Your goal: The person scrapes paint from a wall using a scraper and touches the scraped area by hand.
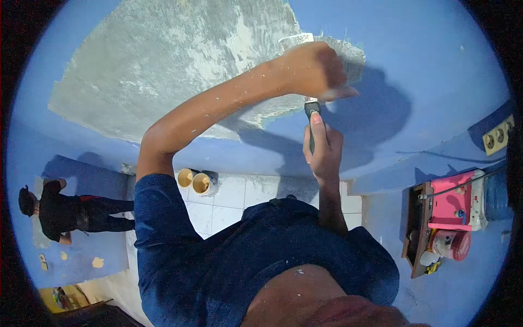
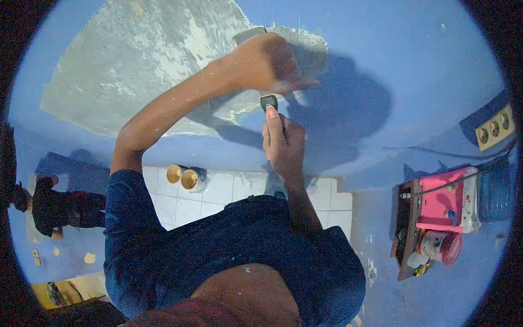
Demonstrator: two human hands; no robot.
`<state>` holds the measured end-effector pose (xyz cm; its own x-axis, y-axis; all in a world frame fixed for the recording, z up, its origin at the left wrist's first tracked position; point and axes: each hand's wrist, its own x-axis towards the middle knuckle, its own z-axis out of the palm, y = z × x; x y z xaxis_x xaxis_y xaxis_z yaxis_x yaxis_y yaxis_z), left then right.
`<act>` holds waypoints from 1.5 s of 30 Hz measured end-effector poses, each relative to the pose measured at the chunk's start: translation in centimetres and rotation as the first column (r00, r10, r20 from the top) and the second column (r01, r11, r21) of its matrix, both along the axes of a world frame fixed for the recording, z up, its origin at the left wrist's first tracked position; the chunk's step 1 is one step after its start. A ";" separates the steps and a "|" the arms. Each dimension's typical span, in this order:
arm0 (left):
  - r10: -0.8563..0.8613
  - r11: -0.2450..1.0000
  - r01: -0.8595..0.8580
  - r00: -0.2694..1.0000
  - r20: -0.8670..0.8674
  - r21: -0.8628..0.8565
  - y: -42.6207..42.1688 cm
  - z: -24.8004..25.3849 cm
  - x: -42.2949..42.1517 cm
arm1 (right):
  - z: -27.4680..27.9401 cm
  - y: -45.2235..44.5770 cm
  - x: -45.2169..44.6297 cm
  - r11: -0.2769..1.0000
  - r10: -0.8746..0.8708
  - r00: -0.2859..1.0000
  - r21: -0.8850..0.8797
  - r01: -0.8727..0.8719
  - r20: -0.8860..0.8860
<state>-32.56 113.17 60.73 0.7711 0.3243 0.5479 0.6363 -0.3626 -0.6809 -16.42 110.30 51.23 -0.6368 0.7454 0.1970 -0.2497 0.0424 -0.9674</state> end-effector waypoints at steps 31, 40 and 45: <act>0.418 0.713 -0.311 -0.531 0.737 -0.628 -27.6 -49.8 -1.1 | -13.0 2.4 3.2 0.923 -0.328 0.943 0.234 0.306 0.063; 0.735 0.238 0.406 -0.669 -0.110 -0.882 -54.1 -60.0 9.7 | -8.6 3.3 5.0 0.859 -0.475 0.871 0.149 0.490 -0.126; 0.192 0.775 0.333 -0.934 -0.301 -0.537 -47.0 -60.6 4.2 | -10.1 3.1 3.5 0.821 -0.521 0.850 0.225 0.524 -0.077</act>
<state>-28.34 66.17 0.16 -0.5408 0.0700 -0.8382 -0.8037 0.2511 0.5395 -12.96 113.39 41.16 -0.1608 0.8987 0.4079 -0.1380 0.3888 -0.9109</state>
